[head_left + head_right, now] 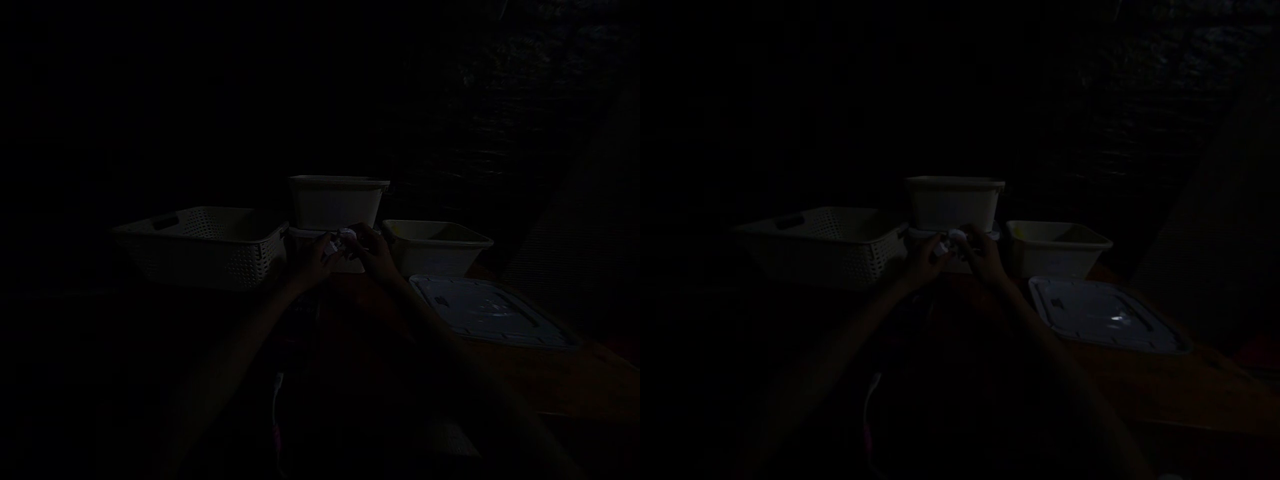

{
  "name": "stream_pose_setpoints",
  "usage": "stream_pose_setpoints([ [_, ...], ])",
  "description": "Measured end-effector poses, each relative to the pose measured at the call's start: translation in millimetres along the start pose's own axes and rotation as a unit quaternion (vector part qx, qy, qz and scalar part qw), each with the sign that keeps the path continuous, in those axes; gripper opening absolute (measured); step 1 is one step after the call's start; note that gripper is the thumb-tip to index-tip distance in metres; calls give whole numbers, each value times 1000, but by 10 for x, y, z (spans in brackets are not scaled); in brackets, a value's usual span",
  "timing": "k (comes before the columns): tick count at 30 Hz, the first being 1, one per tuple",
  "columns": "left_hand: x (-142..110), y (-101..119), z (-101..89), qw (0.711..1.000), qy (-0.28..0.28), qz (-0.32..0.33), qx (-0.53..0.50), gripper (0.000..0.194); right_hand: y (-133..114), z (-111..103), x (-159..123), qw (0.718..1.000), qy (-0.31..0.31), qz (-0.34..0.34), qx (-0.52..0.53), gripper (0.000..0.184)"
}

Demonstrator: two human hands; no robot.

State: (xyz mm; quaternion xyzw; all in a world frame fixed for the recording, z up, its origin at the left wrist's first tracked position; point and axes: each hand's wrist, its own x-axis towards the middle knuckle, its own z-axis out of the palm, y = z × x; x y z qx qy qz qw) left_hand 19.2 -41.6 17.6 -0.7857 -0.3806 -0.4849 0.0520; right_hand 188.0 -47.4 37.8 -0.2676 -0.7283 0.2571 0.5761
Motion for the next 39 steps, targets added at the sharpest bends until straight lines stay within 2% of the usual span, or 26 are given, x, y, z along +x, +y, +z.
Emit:
stream_pose_setpoints([
  [6, 29, -25, 14, 986, -62, -45, -149, 41, 48, 12, 0, 999, 35, 31, 24, 33],
  [10, 36, -67, -28, 987, -85, -60, -121, 36, 148, -62, 25, 990, 118, 39, 63, 30],
  [14, 41, -27, -77, 991, -81, -47, -99, 27, 193, -185, 96, 953, 212, 84, 198, 28],
  [16, 45, 5, -75, 991, -82, -27, -104, 29, 147, -197, 122, 922, 200, 138, 302, 28],
  [18, 43, 21, -51, 989, -100, -6, -113, 29, 61, -163, 127, 888, 152, 172, 399, 32],
  [20, 31, 18, -19, 986, -131, 11, -107, 28, -34, -106, 115, 873, 100, 188, 439, 43],
  [21, 22, 13, -6, 984, -146, 18, -99, 27, -74, -80, 105, 869, 106, 192, 443, 45],
  [23, 3, 6, 8, 983, -163, 29, -80, 27, -127, -48, 86, 872, 135, 198, 426, 45],
  [25, -13, 11, 5, 983, -171, 36, -64, 29, -142, -48, 71, 888, 147, 192, 392, 45],
  [28, -25, 39, -12, 981, -179, 53, -49, 31, -125, -84, 62, 918, 112, 171, 340, 48],
  [34, -35, 78, -30, 977, -200, 71, -35, 29, -73, -119, 71, 942, 81, 140, 296, 51],
  [36, -32, 70, -35, 979, -195, 54, -35, 29, -76, -101, 73, 943, 75, 128, 298, 51],
  [39, -18, 29, -43, 984, -171, 25, -34, 30, -132, -62, 58, 925, 73, 139, 345, 49],
])
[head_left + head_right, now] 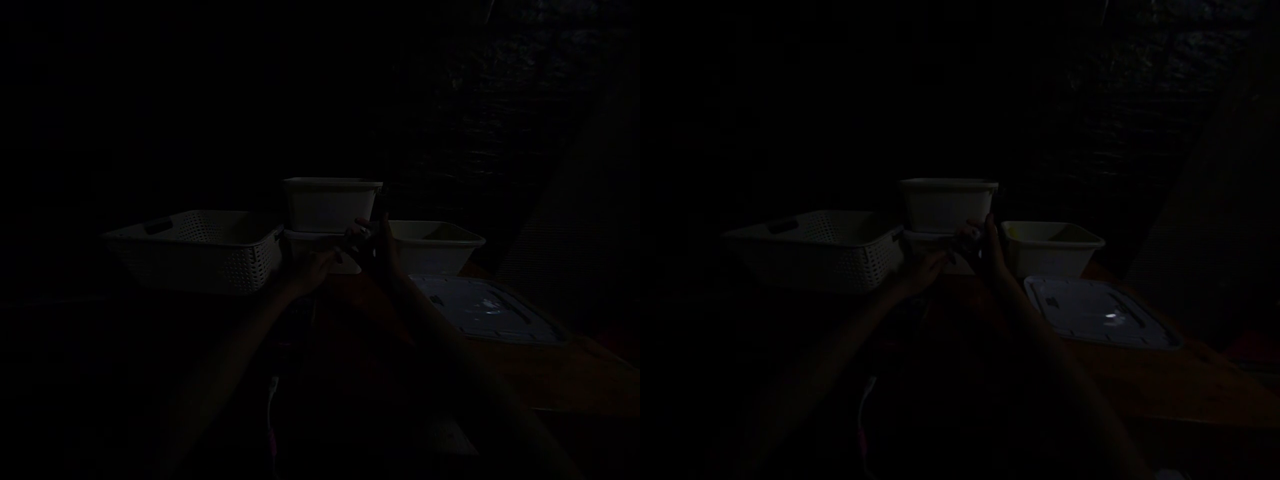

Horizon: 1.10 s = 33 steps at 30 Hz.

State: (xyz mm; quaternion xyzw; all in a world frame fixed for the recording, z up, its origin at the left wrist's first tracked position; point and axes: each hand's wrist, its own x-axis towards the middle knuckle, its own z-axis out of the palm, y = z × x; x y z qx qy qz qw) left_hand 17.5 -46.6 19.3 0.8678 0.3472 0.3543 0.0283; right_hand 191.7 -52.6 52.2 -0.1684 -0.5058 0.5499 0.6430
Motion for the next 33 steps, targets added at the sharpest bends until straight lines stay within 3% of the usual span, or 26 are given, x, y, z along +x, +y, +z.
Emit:
stream_pose_setpoints([
  [3, 17, -67, -7, 1000, 21, -6, 2, 31, -23, 74, -50, 999, -29, 12, 31, 43],
  [7, 37, -141, 16, 1000, 14, -14, 16, 35, 26, 120, -41, 998, -47, -22, -34, 48],
  [11, 29, -128, 58, 1000, 6, -1, 25, 33, 131, 52, 46, 994, -7, -49, -94, 46],
  [14, 9, -69, 61, 999, 40, -3, 27, 35, 168, -47, 108, 990, 29, -67, -117, 49],
  [18, -4, 11, -2, 997, 60, -24, 40, 32, 171, -108, 172, 993, 76, -45, -73, 63],
  [22, 4, 62, -66, 997, 66, -17, 33, 30, 146, -53, 151, 993, 113, -18, -13, 52],
  [25, 23, 60, -76, 997, 82, -13, 0, 29, 116, 6, 87, 998, 64, -18, -17, 41],
  [33, 110, -88, -78, 985, 139, -24, -96, 25, 84, 89, 29, 999, -47, -10, -13, 40],
])
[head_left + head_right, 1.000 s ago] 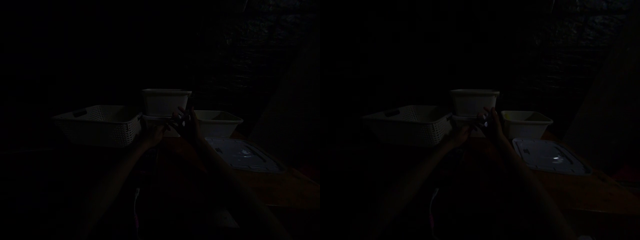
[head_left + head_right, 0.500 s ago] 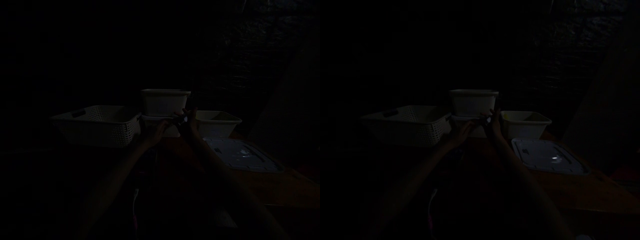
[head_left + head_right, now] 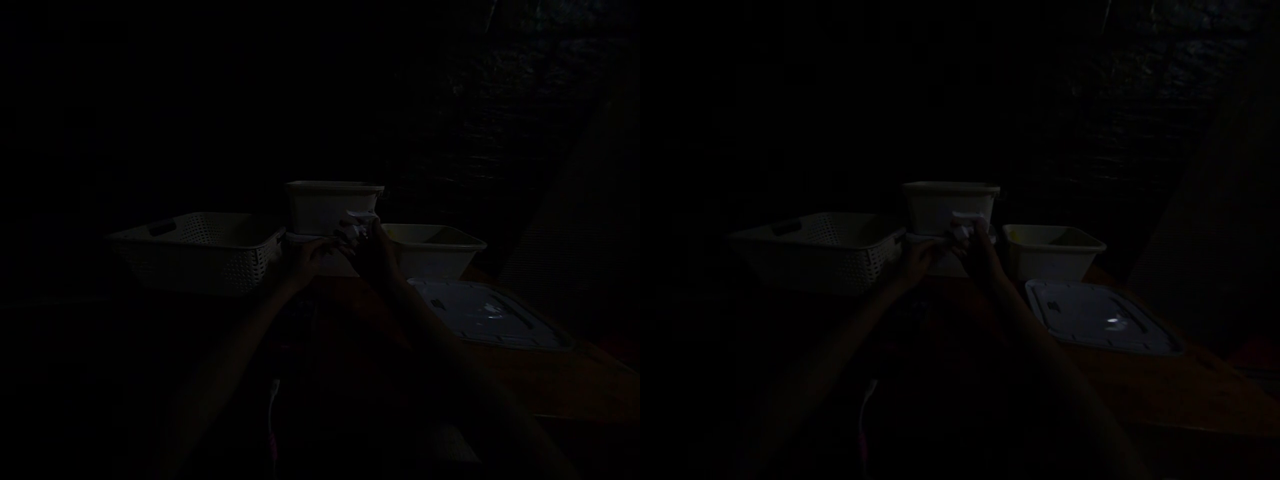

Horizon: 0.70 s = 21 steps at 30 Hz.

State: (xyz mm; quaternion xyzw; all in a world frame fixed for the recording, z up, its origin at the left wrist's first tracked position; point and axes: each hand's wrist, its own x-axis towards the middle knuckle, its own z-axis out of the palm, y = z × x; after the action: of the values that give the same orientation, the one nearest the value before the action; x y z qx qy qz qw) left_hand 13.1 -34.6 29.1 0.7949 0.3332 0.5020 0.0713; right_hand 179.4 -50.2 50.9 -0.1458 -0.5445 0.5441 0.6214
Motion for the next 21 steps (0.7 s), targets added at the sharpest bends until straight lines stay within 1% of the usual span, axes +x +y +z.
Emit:
stream_pose_setpoints([
  [1, 5, -10, -2, 1000, 1, -5, 2, 25, 0, 3, -5, 1000, -6, -2, 1, 40],
  [3, 1, -20, -2, 999, -14, -18, 24, 25, 3, 9, -16, 1000, -10, -10, -3, 45],
  [6, -26, -18, 12, 995, -73, -16, 62, 25, 13, 20, -32, 999, -3, -37, -22, 56],
  [8, -49, -4, 24, 991, -112, -1, 79, 26, 24, 23, -38, 996, 3, -70, -55, 57],
  [10, -71, 27, 32, 985, -143, 5, 99, 28, 40, 24, -43, 990, 18, -104, -94, 50],
  [12, -94, 77, 34, 976, -177, 7, 126, 28, 59, 28, -50, 985, 45, -126, -109, 33],
  [13, -107, 106, 34, 971, -195, 11, 136, 28, 68, 32, -56, 985, 59, -129, -99, 25],
  [14, -119, 137, 32, 967, -211, 17, 144, 27, 75, 39, -65, 986, 70, -127, -78, 20],
  [16, -143, 196, 25, 961, -227, 36, 151, 25, 80, 59, -85, 990, 86, -113, -21, 17],
  [19, -163, 263, 8, 959, -233, 51, 152, 23, 66, 97, -116, 991, 105, -70, 50, 19],
  [21, -167, 290, -1, 958, -236, 53, 152, 22, 47, 116, -128, 988, 131, -40, 70, 22],
])
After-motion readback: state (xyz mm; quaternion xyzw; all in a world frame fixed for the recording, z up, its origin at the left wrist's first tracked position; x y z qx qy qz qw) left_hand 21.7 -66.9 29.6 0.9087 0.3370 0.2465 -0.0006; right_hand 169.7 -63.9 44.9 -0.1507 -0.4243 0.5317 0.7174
